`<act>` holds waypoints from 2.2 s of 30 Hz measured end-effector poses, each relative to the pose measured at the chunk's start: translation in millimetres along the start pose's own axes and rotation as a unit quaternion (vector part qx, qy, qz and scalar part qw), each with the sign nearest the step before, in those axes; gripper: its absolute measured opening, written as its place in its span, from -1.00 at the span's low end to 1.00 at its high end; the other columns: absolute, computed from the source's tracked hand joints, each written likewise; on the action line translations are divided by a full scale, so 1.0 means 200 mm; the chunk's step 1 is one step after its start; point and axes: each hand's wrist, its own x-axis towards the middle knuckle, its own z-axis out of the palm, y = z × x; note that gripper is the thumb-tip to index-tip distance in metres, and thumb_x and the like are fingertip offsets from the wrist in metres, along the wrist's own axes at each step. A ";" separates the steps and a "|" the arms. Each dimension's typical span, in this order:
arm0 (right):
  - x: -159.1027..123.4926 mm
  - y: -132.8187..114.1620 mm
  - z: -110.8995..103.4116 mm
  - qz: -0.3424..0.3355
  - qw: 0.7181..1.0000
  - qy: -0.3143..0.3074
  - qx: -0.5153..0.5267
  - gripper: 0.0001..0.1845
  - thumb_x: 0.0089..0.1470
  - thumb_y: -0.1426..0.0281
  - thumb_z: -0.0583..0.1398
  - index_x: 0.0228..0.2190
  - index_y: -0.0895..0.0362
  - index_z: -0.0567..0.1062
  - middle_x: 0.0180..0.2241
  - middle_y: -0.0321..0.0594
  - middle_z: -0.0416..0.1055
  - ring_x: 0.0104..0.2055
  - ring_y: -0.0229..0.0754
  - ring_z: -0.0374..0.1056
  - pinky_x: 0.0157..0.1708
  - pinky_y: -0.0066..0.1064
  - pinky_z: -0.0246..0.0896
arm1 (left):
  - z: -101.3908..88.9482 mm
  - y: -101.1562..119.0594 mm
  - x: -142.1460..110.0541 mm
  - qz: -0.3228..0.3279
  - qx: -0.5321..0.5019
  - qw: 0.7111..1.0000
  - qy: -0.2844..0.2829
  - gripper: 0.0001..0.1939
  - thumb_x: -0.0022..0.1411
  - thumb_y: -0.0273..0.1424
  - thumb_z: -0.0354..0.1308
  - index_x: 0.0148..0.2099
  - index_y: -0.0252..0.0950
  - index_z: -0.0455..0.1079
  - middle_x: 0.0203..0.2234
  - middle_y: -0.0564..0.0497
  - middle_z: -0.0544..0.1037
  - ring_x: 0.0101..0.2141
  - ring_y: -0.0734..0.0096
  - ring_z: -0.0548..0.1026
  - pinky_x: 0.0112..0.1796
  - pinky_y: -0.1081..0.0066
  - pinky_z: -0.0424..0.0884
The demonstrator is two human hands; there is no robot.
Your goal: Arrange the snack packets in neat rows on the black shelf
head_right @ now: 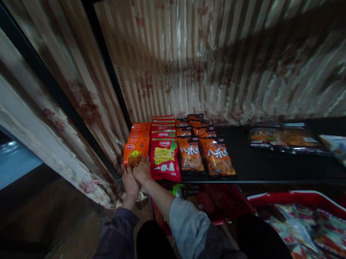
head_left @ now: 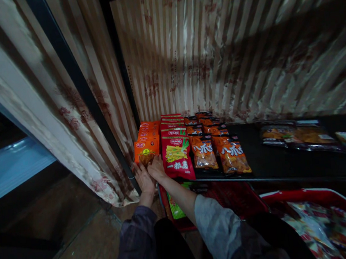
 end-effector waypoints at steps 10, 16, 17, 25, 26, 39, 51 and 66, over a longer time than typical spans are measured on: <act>-0.08 -0.09 0.00 0.003 1.000 -0.004 0.026 -0.31 0.03 0.48 0.02 0.19 0.49 0.08 0.29 0.15 -0.15 0.36 0.03 -0.41 0.27 -0.15 -0.29 | -0.02 -0.04 0.16 0.006 -0.059 0.996 -0.069 -0.61 0.24 -0.39 -0.04 0.09 -0.44 0.25 0.06 -0.29 0.39 0.14 0.19 0.26 0.11 0.31 0.18; -0.08 -0.07 -0.03 -0.032 0.998 -0.054 0.004 -0.40 0.16 0.39 -0.06 0.17 0.45 0.14 0.28 0.11 -0.07 0.35 -0.03 -0.30 0.27 -0.20 -0.31 | 0.01 -0.05 0.19 -0.019 -0.058 0.995 -0.076 -0.57 0.26 -0.38 -0.08 0.15 -0.42 0.17 0.13 -0.26 0.32 0.18 0.27 0.21 0.11 0.36 0.16; -0.07 -0.06 -0.04 -0.031 0.997 -0.064 -0.003 -0.41 0.18 0.37 -0.08 0.17 0.48 0.14 0.28 0.13 -0.08 0.35 -0.03 -0.29 0.27 -0.22 -0.31 | 0.01 -0.05 0.20 -0.024 -0.050 0.995 -0.079 -0.54 0.26 -0.38 -0.08 0.18 -0.44 0.14 0.15 -0.28 0.29 0.18 0.25 0.20 0.11 0.34 0.16; -0.02 -0.07 -0.05 -0.016 0.995 -0.101 -0.012 -0.34 0.22 0.31 -0.12 0.15 0.62 0.10 0.25 0.28 -0.09 0.34 0.05 -0.23 0.27 -0.21 -0.35 | 0.03 -0.01 0.23 -0.047 -0.012 0.996 -0.076 -0.55 0.26 -0.34 -0.08 0.15 -0.42 0.17 0.06 -0.32 0.35 0.04 0.18 0.38 0.01 0.26 0.28; -0.02 -0.07 -0.06 -0.010 0.994 -0.105 -0.008 -0.34 0.22 0.31 -0.12 0.15 0.62 0.08 0.26 0.28 -0.09 0.33 0.05 -0.22 0.27 -0.21 -0.34 | 0.03 -0.02 0.23 -0.046 -0.017 0.996 -0.072 -0.57 0.26 -0.34 -0.07 0.13 -0.41 0.19 0.03 -0.29 0.39 0.00 0.20 0.41 -0.03 0.28 0.31; 0.01 -0.04 -0.04 0.009 0.994 -0.110 0.011 -0.35 0.22 0.31 -0.12 0.18 0.56 0.06 0.26 0.24 -0.06 0.33 -0.02 -0.19 0.27 -0.25 -0.33 | -0.01 0.02 0.22 -0.022 -0.003 0.999 -0.023 -0.71 0.21 -0.36 0.04 -0.02 -0.33 0.34 -0.01 -0.17 0.36 0.01 0.24 0.32 -0.03 0.33 0.29; 0.01 -0.03 -0.03 0.014 0.993 -0.112 0.024 -0.34 0.23 0.30 -0.12 0.18 0.56 0.05 0.26 0.24 -0.08 0.33 -0.02 -0.20 0.27 -0.27 -0.33 | -0.04 0.02 0.29 -0.017 0.021 0.997 -0.076 -0.63 0.23 -0.50 -0.08 0.08 -0.41 0.24 -0.04 -0.23 0.44 -0.07 0.30 0.44 -0.10 0.37 0.34; 0.01 -0.04 -0.07 0.034 0.991 -0.123 0.047 -0.41 0.24 0.32 -0.15 0.15 0.50 0.16 0.25 0.15 0.01 0.33 -0.06 -0.17 0.27 -0.32 -0.35 | -0.05 0.05 0.37 -0.038 0.045 0.984 -0.168 -0.61 0.23 -0.44 -0.07 0.08 -0.44 0.27 -0.04 -0.31 0.39 -0.13 0.20 0.48 -0.18 0.36 0.35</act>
